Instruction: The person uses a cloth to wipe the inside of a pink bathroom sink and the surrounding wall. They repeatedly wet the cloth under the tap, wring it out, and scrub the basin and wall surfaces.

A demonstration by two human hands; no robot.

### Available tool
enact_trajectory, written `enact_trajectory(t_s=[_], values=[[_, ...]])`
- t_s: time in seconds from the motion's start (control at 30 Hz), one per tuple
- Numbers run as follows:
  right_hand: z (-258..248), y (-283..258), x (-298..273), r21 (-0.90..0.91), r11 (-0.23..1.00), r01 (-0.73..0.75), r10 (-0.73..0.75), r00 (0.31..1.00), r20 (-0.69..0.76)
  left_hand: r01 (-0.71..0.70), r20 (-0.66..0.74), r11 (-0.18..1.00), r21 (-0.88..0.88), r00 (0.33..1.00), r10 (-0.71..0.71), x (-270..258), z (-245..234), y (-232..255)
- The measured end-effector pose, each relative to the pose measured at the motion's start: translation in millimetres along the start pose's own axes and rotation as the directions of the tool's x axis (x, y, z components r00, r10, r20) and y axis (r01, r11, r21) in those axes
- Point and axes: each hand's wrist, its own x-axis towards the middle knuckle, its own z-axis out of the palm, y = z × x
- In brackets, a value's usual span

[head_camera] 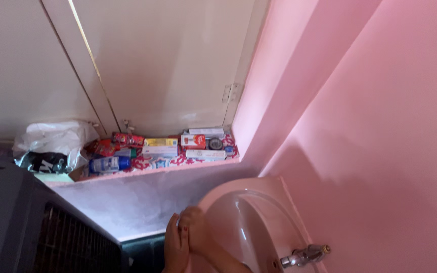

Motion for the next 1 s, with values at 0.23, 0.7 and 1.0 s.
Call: enact_trajectory(t_s=[0.23,0.7,1.0], values=[[-8.6,66.8,8.3,-0.092,0.992,0.087,-0.064,0.970,0.235,0.003,0.074,1.000,0.029,0.997,-0.005,2.3,-15.6,29.7],[15.7,-21.3,-20.1,0.037,0.993,0.115,-0.116,0.993,0.010,0.142,-0.007,0.956,-0.256,0.989,-0.148,-9.2,-25.0,23.1],[6.6,42.2,18.6,-0.175,0.981,-0.079,0.077,0.997,-0.018,0.265,0.099,0.937,-0.226,0.964,-0.248,-54.7,-42.9,18.2]])
